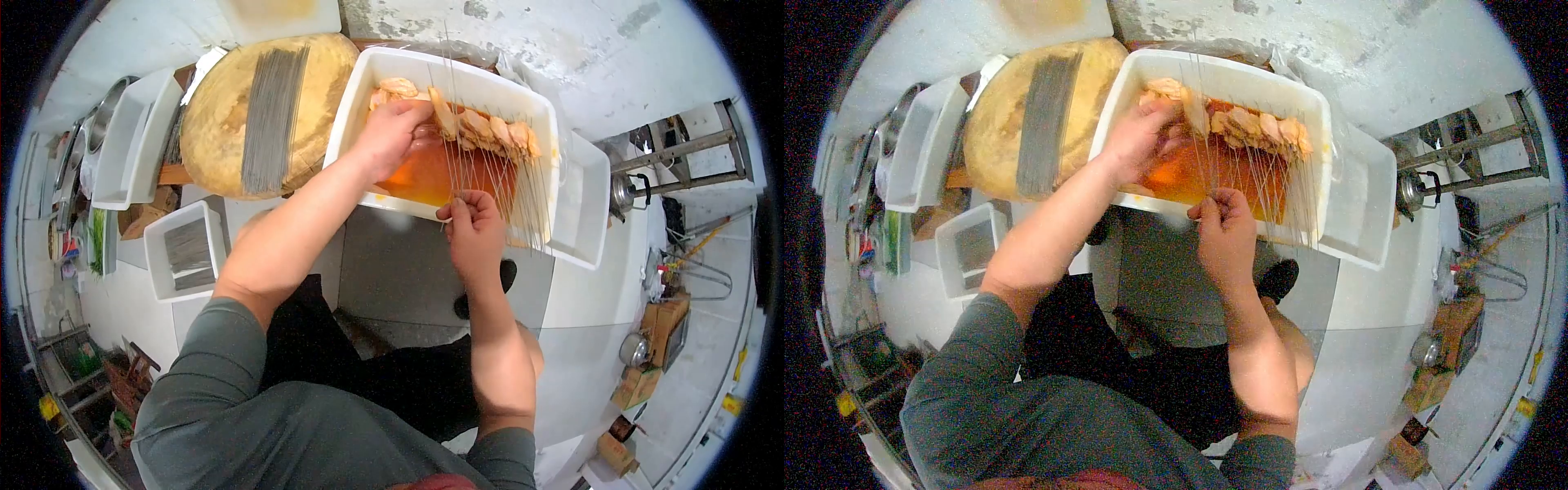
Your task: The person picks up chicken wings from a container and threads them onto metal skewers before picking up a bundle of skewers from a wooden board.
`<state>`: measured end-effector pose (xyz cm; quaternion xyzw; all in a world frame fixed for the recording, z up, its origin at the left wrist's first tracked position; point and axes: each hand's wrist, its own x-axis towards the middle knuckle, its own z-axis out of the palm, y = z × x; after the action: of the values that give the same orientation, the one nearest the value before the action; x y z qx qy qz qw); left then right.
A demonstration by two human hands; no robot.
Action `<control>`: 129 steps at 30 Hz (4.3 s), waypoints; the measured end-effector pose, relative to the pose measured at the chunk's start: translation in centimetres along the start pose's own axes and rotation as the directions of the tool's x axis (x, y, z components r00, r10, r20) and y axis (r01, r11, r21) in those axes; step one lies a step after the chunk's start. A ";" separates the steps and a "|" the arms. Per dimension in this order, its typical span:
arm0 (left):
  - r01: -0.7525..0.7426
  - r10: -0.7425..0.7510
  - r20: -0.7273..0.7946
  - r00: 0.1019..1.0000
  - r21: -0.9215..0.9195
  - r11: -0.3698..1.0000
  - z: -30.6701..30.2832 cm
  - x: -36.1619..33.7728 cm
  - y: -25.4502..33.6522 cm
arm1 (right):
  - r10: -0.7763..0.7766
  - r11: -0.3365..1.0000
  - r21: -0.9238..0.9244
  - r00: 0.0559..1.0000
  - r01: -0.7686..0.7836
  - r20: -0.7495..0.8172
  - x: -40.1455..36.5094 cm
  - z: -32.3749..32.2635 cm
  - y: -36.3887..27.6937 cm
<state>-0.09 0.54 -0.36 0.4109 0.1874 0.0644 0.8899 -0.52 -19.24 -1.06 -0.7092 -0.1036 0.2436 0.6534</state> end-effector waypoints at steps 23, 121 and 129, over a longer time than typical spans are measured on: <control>-0.114 0.114 -0.011 0.993 -0.002 0.994 -0.4 0.7 0.6 | 0.062 0.977 -0.208 0.998 -0.054 0.028 -0.4 -0.5 -0.3; -0.179 0.185 -0.054 0.981 0.101 0.979 -2.5 1.1 3.4 | 0.056 0.988 -0.146 0.998 -0.053 0.019 -2.8 -2.0 0.1; -0.154 0.159 -0.126 0.979 0.049 0.987 -0.5 0.3 2.9 | 0.058 0.994 -0.093 0.998 -0.058 0.004 -2.2 -0.6 1.8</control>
<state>0.07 2.87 1.42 0.4367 0.2129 0.1571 0.8598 -2.43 -21.03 -2.33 -0.7406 -0.0964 0.2599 0.6121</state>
